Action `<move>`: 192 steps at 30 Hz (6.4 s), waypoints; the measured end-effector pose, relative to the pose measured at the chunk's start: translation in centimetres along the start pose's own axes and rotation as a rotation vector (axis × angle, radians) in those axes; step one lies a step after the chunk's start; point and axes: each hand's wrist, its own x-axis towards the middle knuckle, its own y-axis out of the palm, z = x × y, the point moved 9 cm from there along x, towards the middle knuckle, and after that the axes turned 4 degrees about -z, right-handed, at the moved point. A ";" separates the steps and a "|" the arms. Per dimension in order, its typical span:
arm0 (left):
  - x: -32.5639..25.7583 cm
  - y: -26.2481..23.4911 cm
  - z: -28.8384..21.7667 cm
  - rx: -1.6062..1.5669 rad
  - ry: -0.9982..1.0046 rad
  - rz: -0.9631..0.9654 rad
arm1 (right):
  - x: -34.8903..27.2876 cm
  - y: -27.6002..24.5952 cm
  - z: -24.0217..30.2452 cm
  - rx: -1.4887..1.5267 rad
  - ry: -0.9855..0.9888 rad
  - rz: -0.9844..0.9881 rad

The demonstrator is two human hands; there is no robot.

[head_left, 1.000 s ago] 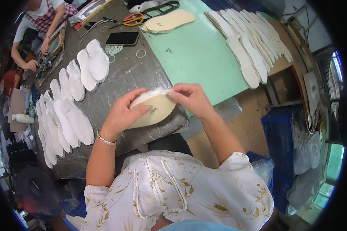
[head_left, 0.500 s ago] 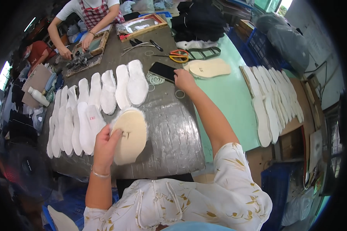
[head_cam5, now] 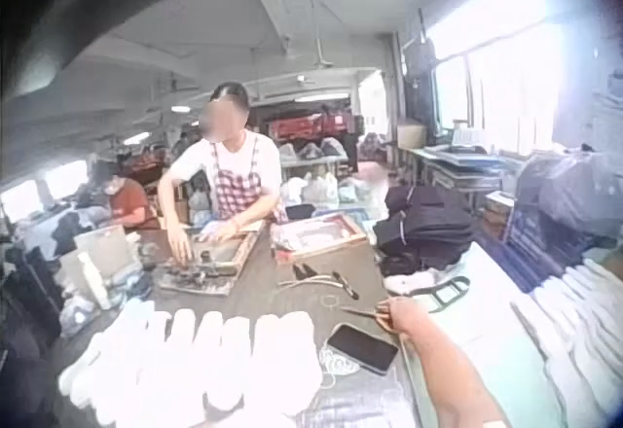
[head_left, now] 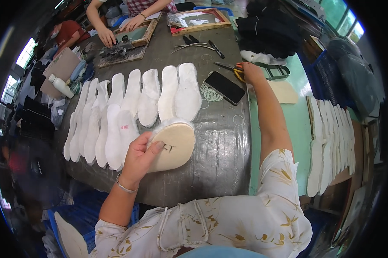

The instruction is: Trimming excess material from fleece-lined shoe insoles and organizing the completed components.

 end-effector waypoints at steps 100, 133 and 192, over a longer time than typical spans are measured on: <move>-6.4 25.3 -0.3 0.558 0.075 1.059 | -88.8 -4.1 -2.7 0.227 1.065 0.465; -14.0 5.5 14.0 0.161 -0.271 -0.228 | -51.7 -8.1 9.7 1.995 0.747 -0.311; -6.5 15.2 2.7 0.243 0.314 0.119 | -55.9 -12.4 -1.7 1.116 0.788 -0.640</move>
